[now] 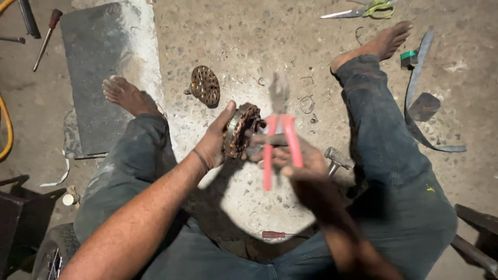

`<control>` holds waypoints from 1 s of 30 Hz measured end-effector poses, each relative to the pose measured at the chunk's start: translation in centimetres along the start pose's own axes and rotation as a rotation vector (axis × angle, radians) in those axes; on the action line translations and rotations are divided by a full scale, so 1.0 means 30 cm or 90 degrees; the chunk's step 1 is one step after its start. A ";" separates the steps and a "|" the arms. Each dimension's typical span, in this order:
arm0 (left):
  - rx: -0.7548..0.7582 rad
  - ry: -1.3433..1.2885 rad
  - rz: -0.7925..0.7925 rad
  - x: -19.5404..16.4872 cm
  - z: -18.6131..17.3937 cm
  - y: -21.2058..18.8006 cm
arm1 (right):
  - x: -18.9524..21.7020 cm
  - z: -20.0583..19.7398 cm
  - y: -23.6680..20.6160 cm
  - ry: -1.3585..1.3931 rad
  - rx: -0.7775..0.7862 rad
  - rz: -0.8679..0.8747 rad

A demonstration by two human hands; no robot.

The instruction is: The person uses pliers to pull copper windings out of a motor stator core, placing the removed pieces into a white bag on the floor. The person rotates the stator to access different slots and continues removing windings until the core is largely empty.

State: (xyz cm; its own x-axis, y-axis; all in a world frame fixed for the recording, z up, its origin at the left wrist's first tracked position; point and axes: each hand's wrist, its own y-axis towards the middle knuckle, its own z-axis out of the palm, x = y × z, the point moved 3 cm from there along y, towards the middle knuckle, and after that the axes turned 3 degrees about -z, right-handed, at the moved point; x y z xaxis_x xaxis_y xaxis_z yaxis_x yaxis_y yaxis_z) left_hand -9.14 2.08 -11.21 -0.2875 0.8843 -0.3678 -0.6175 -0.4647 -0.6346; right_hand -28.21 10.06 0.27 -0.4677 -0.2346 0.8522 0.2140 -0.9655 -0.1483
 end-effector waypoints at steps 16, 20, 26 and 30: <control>0.005 0.434 -0.121 -0.120 -0.061 -0.077 | -0.460 -0.533 0.047 -0.729 -0.434 0.317; 0.002 0.611 -0.344 0.102 -0.062 -0.055 | -0.386 -0.469 0.077 -0.959 -0.478 0.029; 0.040 0.745 -0.336 0.254 -0.023 -0.014 | -0.392 -0.430 0.215 -0.647 -0.443 0.127; -0.037 1.240 -0.190 0.226 -0.003 0.016 | -0.427 -0.403 0.211 -0.688 -0.404 0.088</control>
State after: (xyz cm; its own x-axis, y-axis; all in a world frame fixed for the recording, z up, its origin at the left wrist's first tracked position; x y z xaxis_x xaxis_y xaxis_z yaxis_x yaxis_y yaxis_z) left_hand -11.32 7.83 -14.07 0.8844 -0.3007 -0.3569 -0.4535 -0.3728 -0.8096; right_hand -31.24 5.58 -17.67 0.5289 -0.4151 0.7403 -0.3839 -0.8949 -0.2276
